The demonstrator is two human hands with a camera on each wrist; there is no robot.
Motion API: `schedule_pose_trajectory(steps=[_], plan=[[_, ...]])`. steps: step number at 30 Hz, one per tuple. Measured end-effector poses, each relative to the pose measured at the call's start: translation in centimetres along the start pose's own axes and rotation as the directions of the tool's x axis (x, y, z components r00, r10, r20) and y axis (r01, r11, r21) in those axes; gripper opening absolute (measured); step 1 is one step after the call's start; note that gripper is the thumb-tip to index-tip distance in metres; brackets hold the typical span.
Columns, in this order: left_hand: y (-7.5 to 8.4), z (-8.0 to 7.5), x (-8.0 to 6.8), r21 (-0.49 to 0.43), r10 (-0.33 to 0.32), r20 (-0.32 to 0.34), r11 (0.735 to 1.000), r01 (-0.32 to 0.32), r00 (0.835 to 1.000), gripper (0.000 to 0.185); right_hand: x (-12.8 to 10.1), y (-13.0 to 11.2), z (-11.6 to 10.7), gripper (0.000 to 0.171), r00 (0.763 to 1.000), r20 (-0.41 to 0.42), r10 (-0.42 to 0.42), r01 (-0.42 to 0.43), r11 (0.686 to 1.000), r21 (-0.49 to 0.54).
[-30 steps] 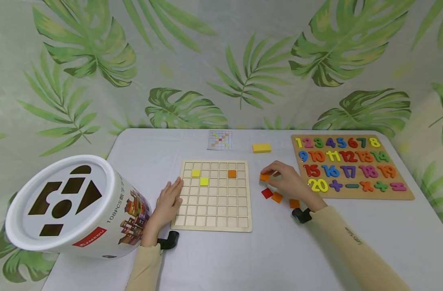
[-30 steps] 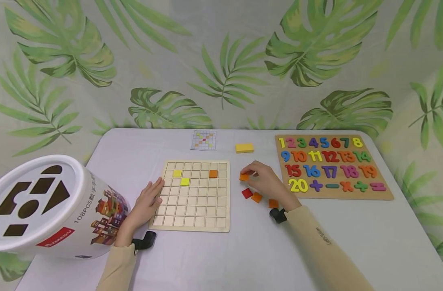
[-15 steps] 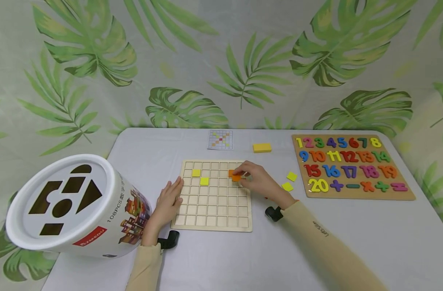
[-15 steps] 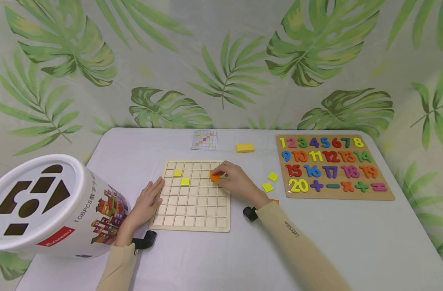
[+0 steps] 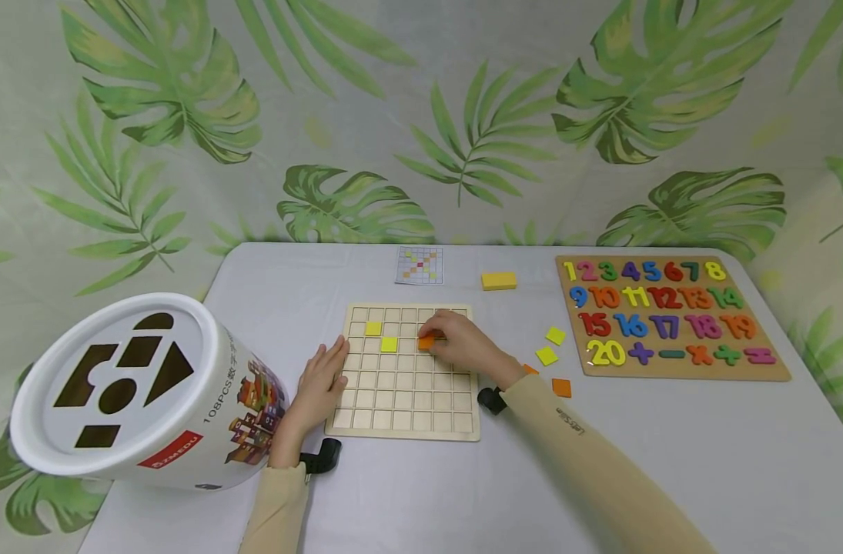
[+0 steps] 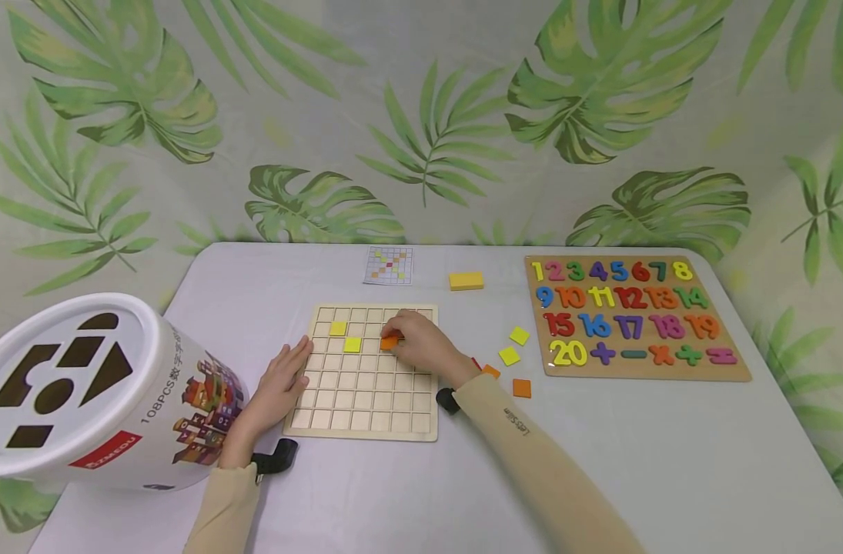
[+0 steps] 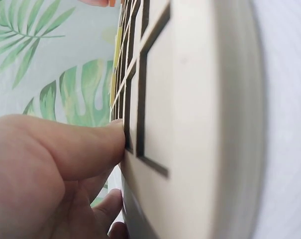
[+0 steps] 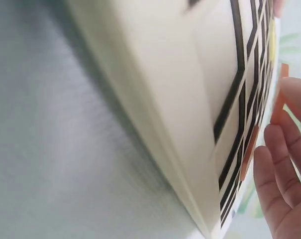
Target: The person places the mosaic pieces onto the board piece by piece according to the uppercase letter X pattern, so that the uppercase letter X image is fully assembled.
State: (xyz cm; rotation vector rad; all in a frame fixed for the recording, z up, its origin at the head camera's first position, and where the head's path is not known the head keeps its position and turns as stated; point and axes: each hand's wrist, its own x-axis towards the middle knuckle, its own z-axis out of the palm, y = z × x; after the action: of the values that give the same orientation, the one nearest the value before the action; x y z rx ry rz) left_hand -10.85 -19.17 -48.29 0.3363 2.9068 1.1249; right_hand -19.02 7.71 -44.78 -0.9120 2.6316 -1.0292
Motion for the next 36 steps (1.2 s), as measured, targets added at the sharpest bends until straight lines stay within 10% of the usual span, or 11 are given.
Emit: schedule_pose_trajectory(steps=[17,26,36], plan=[[0.1,0.2,0.0,-0.011,-0.012,0.004,1.0,0.012,1.0,0.056,0.1,0.4,-0.2,0.02,0.999,0.034,0.01,-0.008,0.999,-0.04],[0.0,0.2,0.0,-0.013,-0.012,0.006,1.0,0.012,1.0,0.056,-4.8,2.9,-4.3,0.016,0.993,-0.075,0.09,-0.076,0.981,0.176],[-0.1,0.0,0.0,-0.023,-0.008,0.004,1.0,0.008,1.0,0.057,-9.8,6.2,-4.9,0.02,0.989,-0.049,0.141,-0.135,0.984,0.118]])
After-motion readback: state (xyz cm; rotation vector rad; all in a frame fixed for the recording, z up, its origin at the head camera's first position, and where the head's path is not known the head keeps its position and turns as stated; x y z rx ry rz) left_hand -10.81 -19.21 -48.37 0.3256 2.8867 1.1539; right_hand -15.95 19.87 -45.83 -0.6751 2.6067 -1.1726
